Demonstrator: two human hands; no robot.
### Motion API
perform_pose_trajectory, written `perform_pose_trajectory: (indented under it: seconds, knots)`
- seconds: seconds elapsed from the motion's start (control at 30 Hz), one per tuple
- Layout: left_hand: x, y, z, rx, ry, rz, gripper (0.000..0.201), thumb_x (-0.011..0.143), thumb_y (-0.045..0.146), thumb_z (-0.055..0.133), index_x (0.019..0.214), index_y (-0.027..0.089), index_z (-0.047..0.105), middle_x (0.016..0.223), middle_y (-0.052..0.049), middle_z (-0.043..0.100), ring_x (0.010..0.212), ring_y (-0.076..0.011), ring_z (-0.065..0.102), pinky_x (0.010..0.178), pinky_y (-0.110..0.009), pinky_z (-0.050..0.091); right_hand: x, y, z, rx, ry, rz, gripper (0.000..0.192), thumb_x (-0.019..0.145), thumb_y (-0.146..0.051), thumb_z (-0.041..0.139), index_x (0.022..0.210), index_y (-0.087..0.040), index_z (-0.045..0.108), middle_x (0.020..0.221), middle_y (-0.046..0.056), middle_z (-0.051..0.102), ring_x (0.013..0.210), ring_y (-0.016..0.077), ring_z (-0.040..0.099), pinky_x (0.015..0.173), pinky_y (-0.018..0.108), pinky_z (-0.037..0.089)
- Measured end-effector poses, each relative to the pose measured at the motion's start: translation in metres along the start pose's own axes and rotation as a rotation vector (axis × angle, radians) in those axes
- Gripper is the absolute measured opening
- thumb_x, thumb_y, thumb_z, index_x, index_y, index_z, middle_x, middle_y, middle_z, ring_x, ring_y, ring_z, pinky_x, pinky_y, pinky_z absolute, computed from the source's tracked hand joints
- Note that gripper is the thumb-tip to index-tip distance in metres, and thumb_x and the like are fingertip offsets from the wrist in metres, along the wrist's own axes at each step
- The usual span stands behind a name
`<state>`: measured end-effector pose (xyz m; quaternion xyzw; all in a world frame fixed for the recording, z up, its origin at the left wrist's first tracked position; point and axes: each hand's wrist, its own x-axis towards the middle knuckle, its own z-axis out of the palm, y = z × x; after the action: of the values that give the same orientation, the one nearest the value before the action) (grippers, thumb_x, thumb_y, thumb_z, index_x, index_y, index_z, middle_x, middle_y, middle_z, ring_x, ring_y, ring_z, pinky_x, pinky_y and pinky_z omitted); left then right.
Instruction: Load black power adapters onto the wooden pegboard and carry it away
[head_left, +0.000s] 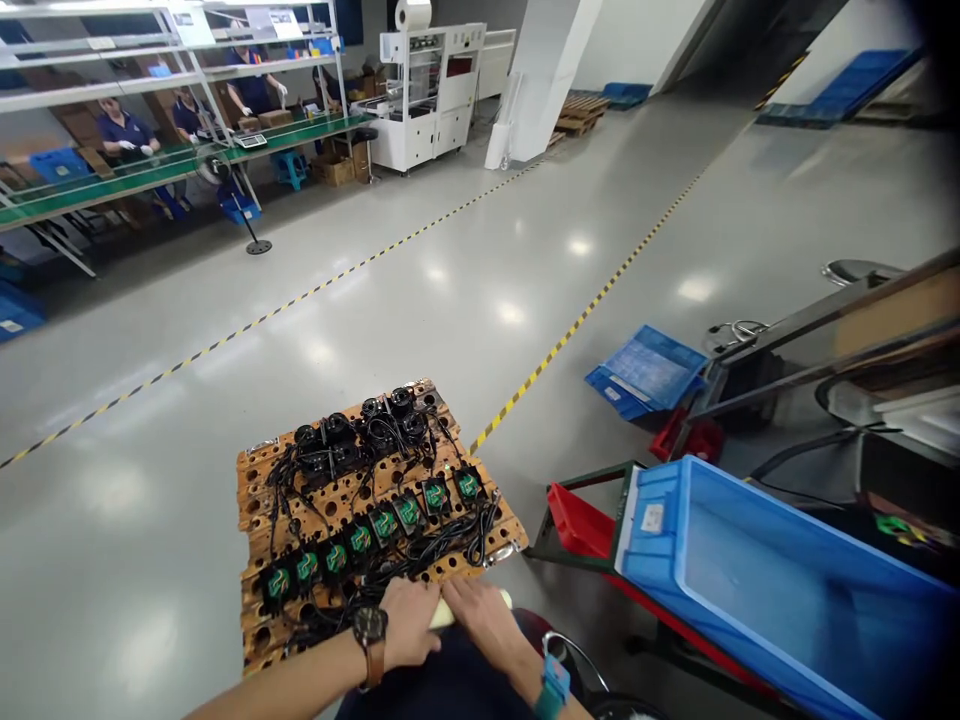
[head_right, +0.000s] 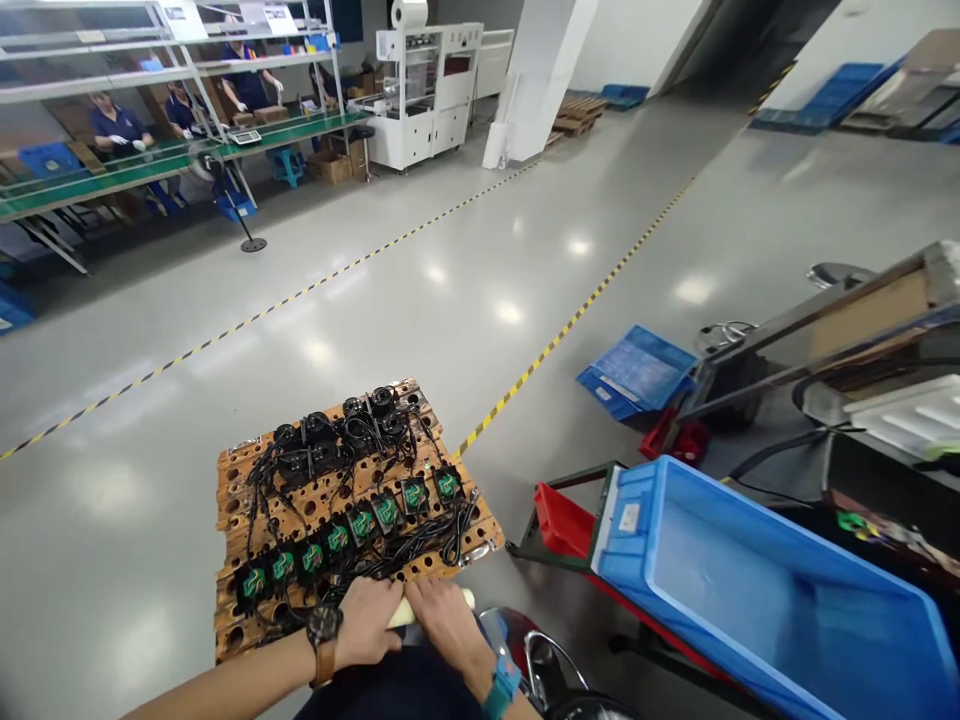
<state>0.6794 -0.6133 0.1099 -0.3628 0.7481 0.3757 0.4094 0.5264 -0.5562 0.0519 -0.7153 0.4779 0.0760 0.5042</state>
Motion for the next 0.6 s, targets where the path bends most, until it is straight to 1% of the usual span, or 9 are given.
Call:
perform_pose_trajectory:
  seconds: [0.07, 0.13, 0.2, 0.23, 0.3, 0.37, 0.43, 0.5, 0.6]
  knots:
    - [0.002, -0.013, -0.008, -0.044, -0.038, -0.040, 0.058, 0.072, 0.048, 0.083, 0.113, 0.011, 0.067, 0.111, -0.017, 0.076, 0.102, -0.0379, 0.073, 0.088, -0.047, 0.060, 0.015, -0.001, -0.009, -0.042, -0.010, -0.049, 0.022, 0.098, -0.016, 0.048, 0.113, -0.015, 0.064, 0.116, 0.013, 0.070, 0.108, 0.0318, 0.065, 0.088, 0.039, 0.046]
    - [0.006, -0.022, -0.012, -0.045, -0.041, -0.075, 0.033, 0.089, 0.033, 0.066, 0.112, 0.010, 0.068, 0.109, -0.019, 0.075, 0.103, -0.0382, 0.072, 0.087, -0.049, 0.058, 0.030, 0.000, -0.019, -0.025, -0.092, -0.094, 0.030, 0.089, -0.035, 0.070, 0.114, -0.019, 0.064, 0.112, 0.009, 0.073, 0.104, 0.0304, 0.068, 0.082, 0.035, 0.050]
    - [0.010, -0.031, -0.013, -0.035, 0.006, -0.108, 0.030, 0.095, 0.014, 0.045, 0.116, 0.009, 0.066, 0.111, -0.021, 0.074, 0.105, -0.0373, 0.072, 0.088, -0.051, 0.056, 0.047, 0.000, -0.029, -0.015, -0.176, -0.110, 0.046, 0.077, -0.048, 0.082, 0.111, -0.022, 0.066, 0.106, 0.008, 0.075, 0.100, 0.0309, 0.070, 0.076, 0.032, 0.051]
    - [0.012, -0.036, -0.011, -0.047, 0.020, -0.122, 0.032, 0.095, 0.014, 0.044, 0.120, 0.010, 0.064, 0.113, -0.020, 0.074, 0.105, -0.0364, 0.072, 0.088, -0.051, 0.056, 0.056, -0.001, -0.033, -0.039, -0.191, -0.110, 0.041, 0.080, -0.046, 0.079, 0.110, -0.021, 0.067, 0.105, 0.010, 0.075, 0.099, 0.0318, 0.071, 0.076, 0.033, 0.052]
    - [0.013, -0.049, -0.006, -0.085, 0.036, -0.157, 0.033, 0.092, 0.026, 0.059, 0.121, 0.013, 0.062, 0.114, -0.017, 0.074, 0.106, -0.0354, 0.072, 0.089, -0.047, 0.057, 0.075, -0.005, -0.039, -0.108, -0.180, -0.117, 0.022, 0.093, -0.026, 0.059, 0.111, -0.017, 0.067, 0.107, 0.016, 0.073, 0.101, 0.0336, 0.070, 0.081, 0.038, 0.052]
    - [0.014, -0.066, 0.000, -0.120, 0.038, -0.180, 0.040, 0.084, 0.037, 0.072, 0.117, 0.016, 0.064, 0.111, -0.015, 0.075, 0.104, -0.0348, 0.072, 0.089, -0.044, 0.057, 0.093, -0.012, -0.042, -0.146, -0.172, -0.151, 0.027, 0.094, -0.016, 0.050, 0.116, -0.013, 0.064, 0.111, 0.019, 0.072, 0.103, 0.0351, 0.070, 0.085, 0.042, 0.051]
    - [0.015, -0.086, 0.006, -0.132, 0.052, -0.193, 0.035, 0.084, 0.034, 0.071, 0.113, 0.015, 0.066, 0.107, -0.016, 0.076, 0.100, -0.0352, 0.073, 0.087, -0.045, 0.057, 0.113, -0.020, -0.045, -0.138, -0.232, -0.207, 0.032, 0.091, -0.034, 0.065, 0.117, -0.015, 0.064, 0.110, 0.016, 0.073, 0.102, 0.0346, 0.070, 0.084, 0.039, 0.053]
    - [0.016, -0.106, 0.012, -0.140, 0.092, -0.205, 0.026, 0.089, 0.023, 0.062, 0.113, 0.014, 0.065, 0.106, -0.016, 0.075, 0.099, -0.0342, 0.072, 0.087, -0.046, 0.056, 0.134, -0.027, -0.047, -0.107, -0.317, -0.269, 0.053, 0.079, -0.057, 0.078, 0.115, -0.020, 0.066, 0.108, 0.010, 0.075, 0.101, 0.0318, 0.072, 0.080, 0.033, 0.054]
    - [0.015, -0.141, 0.019, -0.192, 0.167, -0.282, 0.019, 0.093, 0.021, 0.056, 0.110, 0.019, 0.065, 0.109, -0.010, 0.074, 0.104, -0.0287, 0.071, 0.090, -0.040, 0.054, 0.169, -0.039, -0.049, -0.108, -0.356, -0.289, 0.054, 0.081, -0.061, 0.077, 0.116, -0.021, 0.068, 0.109, 0.010, 0.075, 0.103, 0.0314, 0.072, 0.084, 0.034, 0.055]
